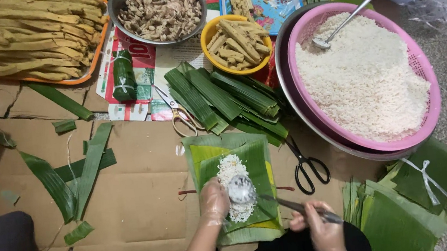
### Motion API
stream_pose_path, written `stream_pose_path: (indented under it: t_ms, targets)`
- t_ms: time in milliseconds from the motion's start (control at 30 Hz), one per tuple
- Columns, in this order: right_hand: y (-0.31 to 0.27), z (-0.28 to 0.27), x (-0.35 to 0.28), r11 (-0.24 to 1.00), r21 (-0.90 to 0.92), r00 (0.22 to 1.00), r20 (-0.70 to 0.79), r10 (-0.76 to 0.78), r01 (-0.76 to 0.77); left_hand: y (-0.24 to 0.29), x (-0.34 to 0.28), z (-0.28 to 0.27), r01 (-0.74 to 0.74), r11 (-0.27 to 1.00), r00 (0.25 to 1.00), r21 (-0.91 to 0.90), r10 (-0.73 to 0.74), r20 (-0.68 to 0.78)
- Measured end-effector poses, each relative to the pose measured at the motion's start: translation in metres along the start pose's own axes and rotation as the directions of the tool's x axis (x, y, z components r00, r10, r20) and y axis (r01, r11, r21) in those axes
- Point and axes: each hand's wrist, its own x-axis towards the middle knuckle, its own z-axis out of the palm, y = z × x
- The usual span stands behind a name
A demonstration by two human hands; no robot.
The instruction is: Wrapping sticky rice and fillings in leaves to make traditional dumplings
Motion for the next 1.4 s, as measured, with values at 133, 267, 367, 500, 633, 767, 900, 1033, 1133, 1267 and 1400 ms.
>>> stream_pose_path:
  t_ms: [133, 267, 367, 500, 633, 767, 900, 1033, 1133, 1267, 1400]
  targets:
    - [-0.003, 0.022, 0.024, 0.989, 0.047, 0.989, 0.046, -0.140, 0.138, -0.007, 0.004, 0.007, -0.060, 0.998, 0.998, -0.034, 0.058, -0.037]
    - [-0.022, 0.016, 0.030, 0.979, -0.051, 0.979, 0.051, -0.196, 0.199, -0.021, 0.009, 0.020, -0.329, 0.944, 0.904, 0.030, 0.324, -0.279]
    - [-0.058, -0.012, 0.027, 0.992, 0.063, 0.991, -0.088, -0.103, 0.109, -0.013, 0.003, 0.010, -0.334, 0.912, 0.914, 0.237, 0.375, -0.155]
    - [-0.085, -0.114, 0.027, 0.949, -0.103, 0.897, -0.310, -0.315, 0.298, -0.017, -0.007, 0.009, -0.275, 0.958, 0.948, 0.084, 0.284, -0.141]
    - [-0.117, -0.173, 0.058, 0.845, -0.262, 0.664, -0.527, -0.530, 0.466, -0.017, -0.008, 0.010, -0.303, 0.934, 0.938, 0.190, 0.328, -0.117]
    - [-0.071, -0.231, 0.151, 0.543, -0.669, 0.527, -0.258, -0.810, 0.507, -0.020, -0.010, 0.020, -0.274, 0.897, 0.923, 0.346, 0.347, -0.167]
    - [-0.019, -0.248, 0.198, 0.218, -0.938, 0.677, 0.024, -0.736, 0.270, -0.029, -0.008, 0.029, -0.213, 0.915, 0.950, 0.343, 0.276, -0.148]
    - [-0.105, -0.156, 0.151, 0.106, -0.990, 0.774, -0.135, -0.618, -0.088, -0.039, -0.001, 0.036, -0.374, 0.832, 0.825, 0.410, 0.501, -0.263]
    - [-0.063, -0.116, 0.104, 0.399, -0.897, 0.536, -0.244, -0.808, 0.192, -0.034, 0.009, 0.057, -0.592, 0.763, 0.674, 0.259, 0.645, -0.359]
    - [0.062, -0.014, 0.098, 0.760, -0.539, 0.862, -0.115, -0.494, 0.363, 0.010, -0.027, 0.021, -0.506, 0.792, 0.750, 0.342, 0.599, -0.280]
    - [0.021, 0.063, 0.078, 0.491, -0.785, 0.860, -0.100, 0.501, -0.378, 0.011, -0.050, -0.026, 0.098, 0.992, 0.963, -0.085, -0.116, -0.245]
